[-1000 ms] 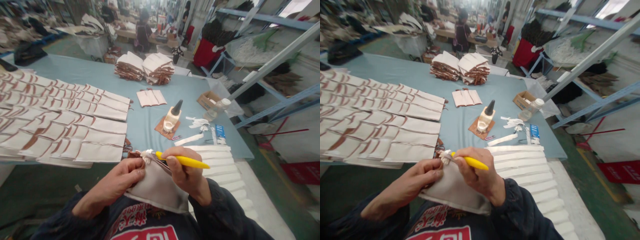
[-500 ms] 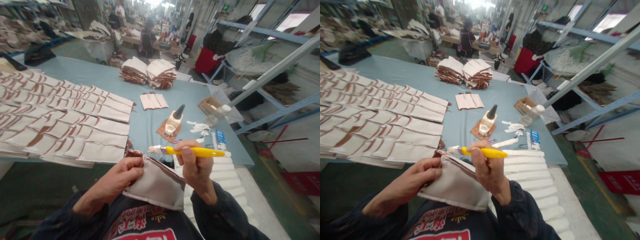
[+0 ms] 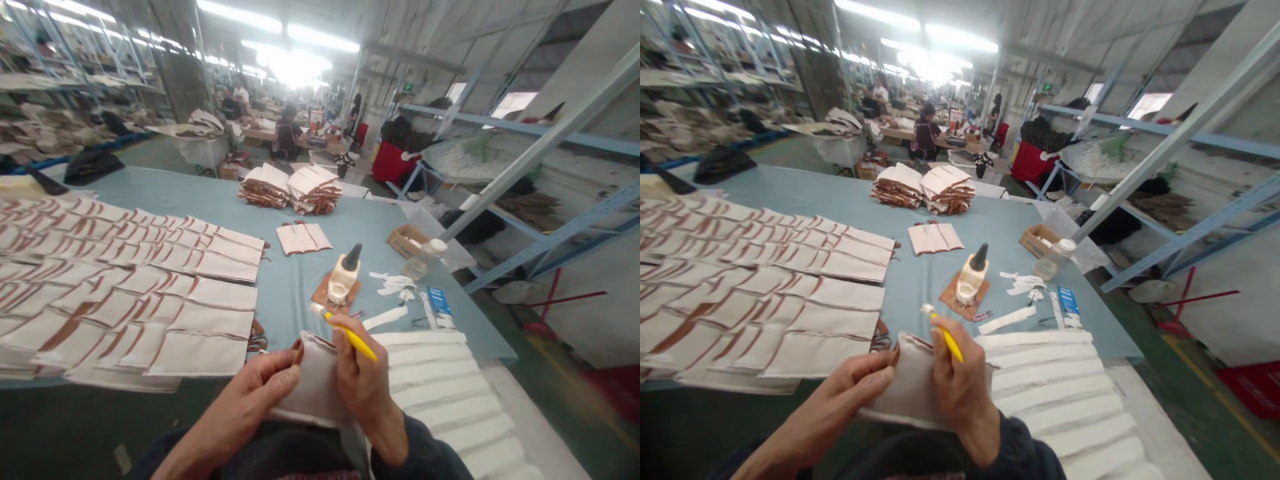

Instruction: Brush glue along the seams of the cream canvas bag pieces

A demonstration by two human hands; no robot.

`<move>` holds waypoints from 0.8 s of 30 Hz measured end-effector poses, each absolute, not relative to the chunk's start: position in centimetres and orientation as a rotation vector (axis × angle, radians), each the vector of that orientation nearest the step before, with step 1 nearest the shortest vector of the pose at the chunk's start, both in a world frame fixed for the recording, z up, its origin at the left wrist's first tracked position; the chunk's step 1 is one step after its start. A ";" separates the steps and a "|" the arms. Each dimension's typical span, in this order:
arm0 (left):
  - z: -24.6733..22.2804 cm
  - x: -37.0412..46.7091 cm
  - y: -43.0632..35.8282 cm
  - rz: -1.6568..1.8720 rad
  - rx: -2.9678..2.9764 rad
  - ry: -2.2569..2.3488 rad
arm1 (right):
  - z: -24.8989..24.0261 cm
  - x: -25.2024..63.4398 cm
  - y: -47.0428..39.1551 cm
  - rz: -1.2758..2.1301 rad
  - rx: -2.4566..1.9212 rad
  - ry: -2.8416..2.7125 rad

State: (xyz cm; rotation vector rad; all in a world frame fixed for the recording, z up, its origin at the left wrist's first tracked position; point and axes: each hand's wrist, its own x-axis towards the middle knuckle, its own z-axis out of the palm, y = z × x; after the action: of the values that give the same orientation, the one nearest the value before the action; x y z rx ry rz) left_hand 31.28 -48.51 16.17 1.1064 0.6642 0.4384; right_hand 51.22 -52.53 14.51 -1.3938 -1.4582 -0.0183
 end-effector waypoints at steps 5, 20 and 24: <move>15.6 29.7 -48.2 0.332 1.293 0.586 | 16.0 53.6 -50.8 0.087 -1.518 -1.348; 16.8 29.8 -50.2 0.477 1.846 0.727 | 15.3 53.1 -52.8 0.329 -1.227 -1.308; 16.0 29.8 -50.5 0.512 1.892 0.746 | 17.9 53.0 -56.1 0.283 -1.106 -1.534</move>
State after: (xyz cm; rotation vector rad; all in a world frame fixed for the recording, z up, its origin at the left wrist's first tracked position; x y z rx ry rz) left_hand 29.84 -50.48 16.00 1.8920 0.7459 0.5117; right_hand 53.03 -56.13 17.86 -1.1056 -1.5340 0.2828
